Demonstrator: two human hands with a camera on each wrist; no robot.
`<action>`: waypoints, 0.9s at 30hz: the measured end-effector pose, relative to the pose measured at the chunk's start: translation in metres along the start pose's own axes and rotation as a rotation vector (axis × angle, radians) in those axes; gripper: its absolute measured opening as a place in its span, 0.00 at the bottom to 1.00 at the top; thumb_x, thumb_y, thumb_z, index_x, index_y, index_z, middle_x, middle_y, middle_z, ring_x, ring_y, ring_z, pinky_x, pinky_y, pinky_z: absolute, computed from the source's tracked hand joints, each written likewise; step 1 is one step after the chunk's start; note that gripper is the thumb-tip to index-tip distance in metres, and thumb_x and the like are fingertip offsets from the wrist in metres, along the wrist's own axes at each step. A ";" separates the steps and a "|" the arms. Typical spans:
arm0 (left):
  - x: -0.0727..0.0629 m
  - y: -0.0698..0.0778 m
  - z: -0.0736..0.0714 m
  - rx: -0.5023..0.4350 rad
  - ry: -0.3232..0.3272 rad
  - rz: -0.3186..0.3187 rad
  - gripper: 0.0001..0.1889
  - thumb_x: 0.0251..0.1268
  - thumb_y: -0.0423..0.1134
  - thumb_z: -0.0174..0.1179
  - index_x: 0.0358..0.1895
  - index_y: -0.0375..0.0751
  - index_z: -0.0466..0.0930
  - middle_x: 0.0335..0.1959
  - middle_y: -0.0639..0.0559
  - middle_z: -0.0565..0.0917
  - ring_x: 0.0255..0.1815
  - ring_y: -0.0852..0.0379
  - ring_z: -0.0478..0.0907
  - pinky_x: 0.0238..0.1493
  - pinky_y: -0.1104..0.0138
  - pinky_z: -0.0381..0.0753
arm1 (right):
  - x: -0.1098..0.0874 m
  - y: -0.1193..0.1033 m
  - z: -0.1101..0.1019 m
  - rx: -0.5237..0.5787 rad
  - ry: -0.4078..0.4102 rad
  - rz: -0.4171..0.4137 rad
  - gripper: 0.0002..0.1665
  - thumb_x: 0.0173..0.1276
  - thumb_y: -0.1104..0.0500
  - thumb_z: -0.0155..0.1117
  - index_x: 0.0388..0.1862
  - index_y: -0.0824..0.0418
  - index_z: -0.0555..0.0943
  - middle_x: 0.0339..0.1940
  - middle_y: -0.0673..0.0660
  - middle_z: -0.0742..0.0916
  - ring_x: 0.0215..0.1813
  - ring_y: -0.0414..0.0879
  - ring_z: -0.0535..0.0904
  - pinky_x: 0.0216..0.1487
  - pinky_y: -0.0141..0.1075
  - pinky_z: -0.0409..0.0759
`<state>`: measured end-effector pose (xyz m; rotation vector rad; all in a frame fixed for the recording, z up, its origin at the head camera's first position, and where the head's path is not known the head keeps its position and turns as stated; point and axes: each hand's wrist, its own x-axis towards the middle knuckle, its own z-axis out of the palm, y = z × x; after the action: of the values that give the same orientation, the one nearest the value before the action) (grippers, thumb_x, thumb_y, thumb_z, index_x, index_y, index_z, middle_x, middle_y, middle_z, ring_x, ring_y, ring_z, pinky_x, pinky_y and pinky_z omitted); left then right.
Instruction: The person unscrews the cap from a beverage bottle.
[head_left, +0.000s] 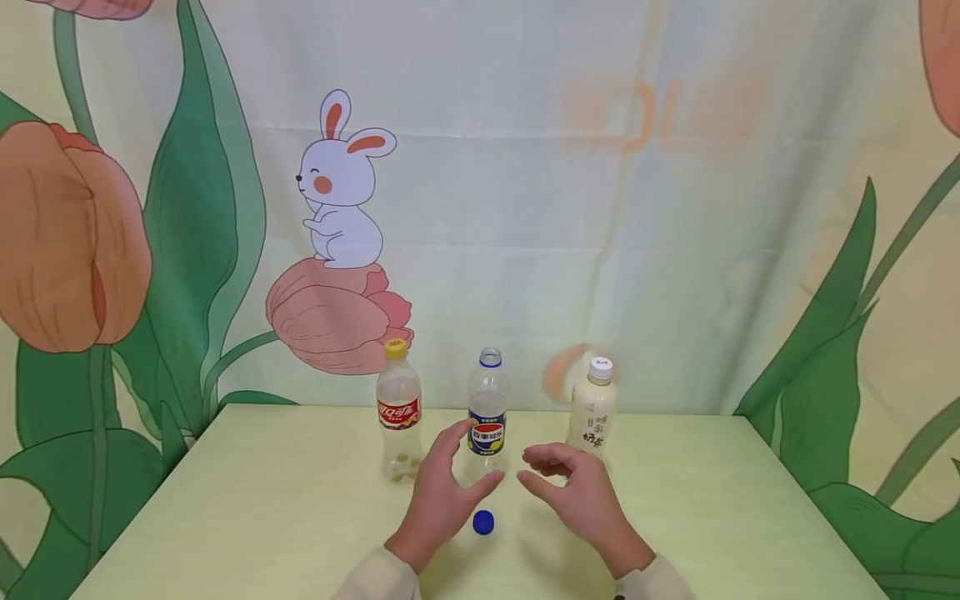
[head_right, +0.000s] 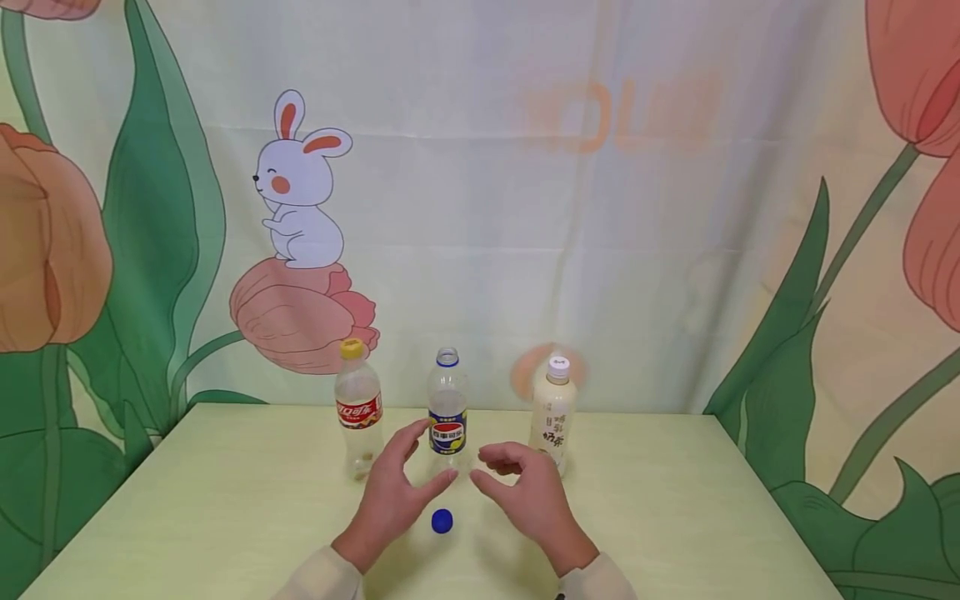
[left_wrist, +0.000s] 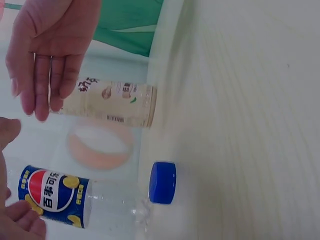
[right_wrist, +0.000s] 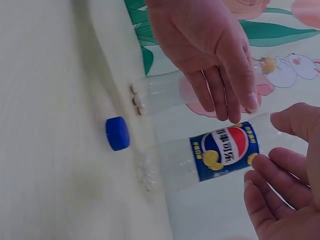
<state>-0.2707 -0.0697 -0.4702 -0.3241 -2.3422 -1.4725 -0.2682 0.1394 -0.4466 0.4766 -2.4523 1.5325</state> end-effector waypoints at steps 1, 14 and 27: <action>-0.001 0.002 0.001 -0.005 0.013 0.022 0.40 0.59 0.50 0.75 0.74 0.46 0.69 0.73 0.49 0.74 0.75 0.46 0.70 0.74 0.49 0.72 | 0.000 -0.002 -0.003 0.007 0.019 0.003 0.13 0.61 0.57 0.79 0.45 0.52 0.89 0.44 0.49 0.92 0.48 0.50 0.88 0.54 0.40 0.86; -0.003 0.019 0.018 -0.135 0.019 0.220 0.30 0.60 0.42 0.75 0.67 0.53 0.77 0.66 0.56 0.82 0.69 0.54 0.77 0.72 0.54 0.76 | 0.010 -0.022 -0.043 0.092 0.203 0.009 0.18 0.63 0.54 0.78 0.51 0.57 0.88 0.51 0.53 0.91 0.52 0.45 0.86 0.62 0.36 0.83; 0.009 0.027 0.050 -0.172 -0.141 0.203 0.31 0.64 0.43 0.72 0.68 0.41 0.74 0.67 0.46 0.80 0.69 0.48 0.76 0.72 0.59 0.75 | 0.031 -0.039 -0.075 0.116 0.462 -0.019 0.20 0.64 0.53 0.77 0.53 0.59 0.88 0.55 0.55 0.89 0.49 0.43 0.82 0.50 0.23 0.79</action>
<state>-0.2775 -0.0125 -0.4640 -0.7095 -2.2133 -1.5979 -0.2814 0.1863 -0.3710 0.1382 -2.0105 1.5736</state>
